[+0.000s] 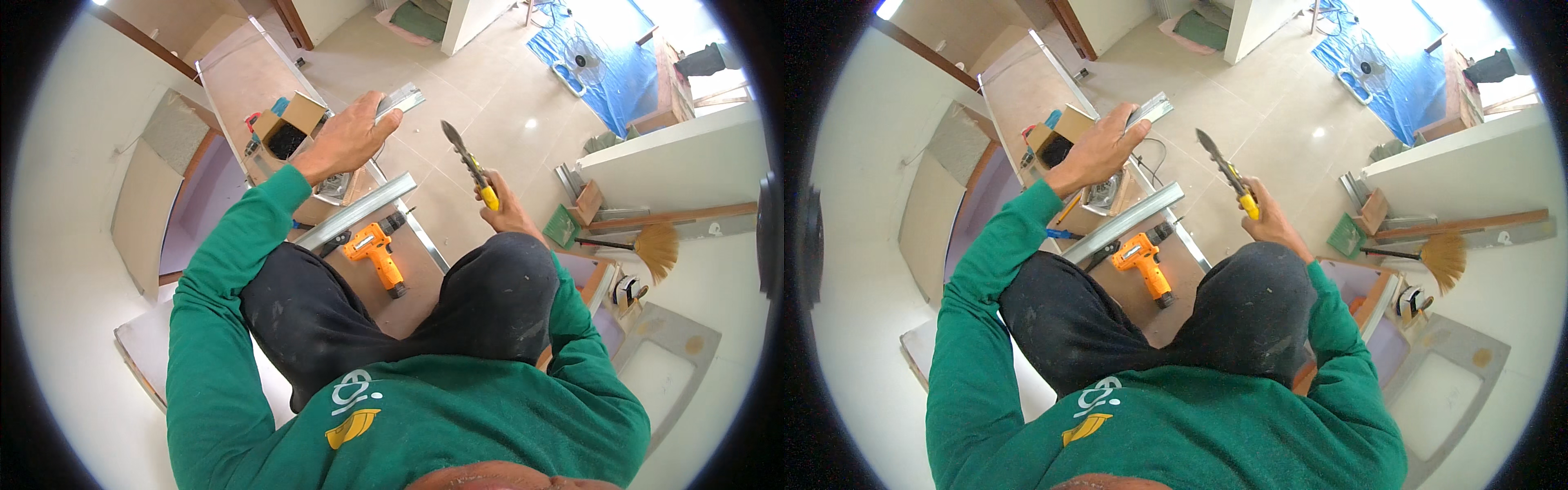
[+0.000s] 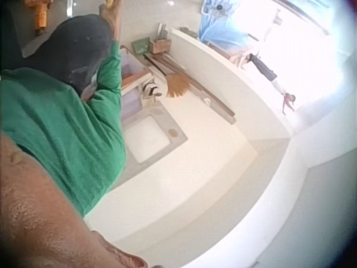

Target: The person measures and marks a metal channel with a pencil and ruler, then cuts it with tin snips. They test-fit the cut piece against the ceiling, mark it again, and prepare to install it.

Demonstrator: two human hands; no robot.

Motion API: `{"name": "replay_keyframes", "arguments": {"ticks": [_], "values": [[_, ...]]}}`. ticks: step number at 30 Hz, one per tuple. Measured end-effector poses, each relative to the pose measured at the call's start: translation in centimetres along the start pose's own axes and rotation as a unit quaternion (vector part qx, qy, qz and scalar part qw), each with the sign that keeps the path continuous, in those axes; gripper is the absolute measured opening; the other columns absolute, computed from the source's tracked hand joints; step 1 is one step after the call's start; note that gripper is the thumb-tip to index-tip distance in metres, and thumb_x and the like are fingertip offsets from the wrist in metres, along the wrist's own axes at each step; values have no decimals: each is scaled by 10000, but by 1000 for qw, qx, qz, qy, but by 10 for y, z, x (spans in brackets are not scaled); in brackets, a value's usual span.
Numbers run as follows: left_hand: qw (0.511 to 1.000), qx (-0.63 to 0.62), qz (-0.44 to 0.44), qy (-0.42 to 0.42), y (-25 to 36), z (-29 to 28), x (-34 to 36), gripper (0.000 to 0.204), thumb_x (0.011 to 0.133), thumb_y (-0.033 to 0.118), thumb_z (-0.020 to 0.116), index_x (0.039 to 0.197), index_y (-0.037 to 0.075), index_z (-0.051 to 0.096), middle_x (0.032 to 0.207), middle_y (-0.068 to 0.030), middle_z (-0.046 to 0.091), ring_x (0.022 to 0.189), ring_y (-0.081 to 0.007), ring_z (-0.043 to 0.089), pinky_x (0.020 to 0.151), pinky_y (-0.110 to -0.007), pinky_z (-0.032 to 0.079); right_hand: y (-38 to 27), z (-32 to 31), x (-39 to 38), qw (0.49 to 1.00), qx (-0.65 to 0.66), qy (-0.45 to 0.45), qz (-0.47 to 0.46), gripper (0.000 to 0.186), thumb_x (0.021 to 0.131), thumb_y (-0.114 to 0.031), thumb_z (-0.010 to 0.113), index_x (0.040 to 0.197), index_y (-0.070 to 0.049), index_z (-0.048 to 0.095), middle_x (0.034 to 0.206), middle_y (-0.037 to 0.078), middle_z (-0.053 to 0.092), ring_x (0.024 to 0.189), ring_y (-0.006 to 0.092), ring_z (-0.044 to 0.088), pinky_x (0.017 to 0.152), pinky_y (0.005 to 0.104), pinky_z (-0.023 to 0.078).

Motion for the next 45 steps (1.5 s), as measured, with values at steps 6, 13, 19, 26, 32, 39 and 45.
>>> {"name": "replay_keyframes", "arguments": {"ticks": [6, 13, 19, 26, 32, 39, 45], "values": [[999, -13, -6, 45, -1, -14, -1, 794, 1132, 643, 460, 1455, -79, 539, 1186, -367, 698, 1160, -506, 685, 1027, -558, 515, -51, 16, 32, 997, -23, -45, -53, 646, 868, 28, 650, 1493, -61, 517, 1265, 96, 627, 1280, 241, 600, 1176, 424, 431], [999, -2, -2, 46, -3, -15, -1, 870, 1111, 712, 456, 1391, -100, 593, 1111, -353, 717, 1097, -506, 716, 979, -570, 553, -58, 29, 41, 998, -1, -37, -60, 696, 881, -5, 678, 1551, -46, 494, 1385, 129, 631, 1396, 276, 567, 1226, 420, 390], [1000, 2, -9, 22, 0, -8, 3, 901, 1100, 739, 450, 1359, -107, 619, 1088, -356, 728, 1079, -508, 735, 961, -573, 578, -60, 37, 30, 998, -16, -34, -51, 813, 901, -25, 715, 1650, -44, 401, 1470, 159, 618, 1492, 311, 523, 1281, 443, 344], [999, -14, -19, 29, 6, -7, 1, 844, 1091, 741, 477, 1310, -59, 631, 963, -288, 719, 980, -466, 736, 896, -567, 549, -73, 42, 26, 998, -43, -36, -42, 882, 930, -91, 730, 1703, -29, 309, 1576, 240, 498, 1557, 409, 427, 1306, 483, 320], [999, -17, -38, 3, 2, -4, 0, 833, 1085, 754, 481, 1274, -42, 635, 969, -297, 724, 999, -483, 739, 884, -569, 558, -90, 46, 24, 995, -85, -35, -36, 883, 974, -135, 698, 1732, -54, 252, 1597, 269, 452, 1549, 460, 421, 1299, 522, 340], [999, 25, 2, 29, 5, -5, 3, 928, 1058, 802, 469, 1321, -70, 647, 938, -298, 744, 941, -479, 770, 838, -575, 608, -85, 46, 24, 996, -84, -14, -28, 796, 946, -156, 705, 1650, -16, 360, 1508, 281, 507, 1468, 445, 498, 1227, 512, 409], [999, 29, 7, 26, 15, -2, 2, 838, 1046, 755, 567, 1325, -31, 651, 1039, -312, 740, 1011, -510, 734, 875, -575, 564, -54, 51, 32, 998, -56, -1, -9, 524, 938, -182, 711, 1394, 7, 532, 1227, 253, 671, 1193, 451, 648, 1052, 532, 497]]}}
Point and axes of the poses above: each hand's wrist, its own x-axis towards the middle knuckle, its own z-axis out of the palm, y = z × x, the point moved 8 cm from there along x, towards the middle knuckle
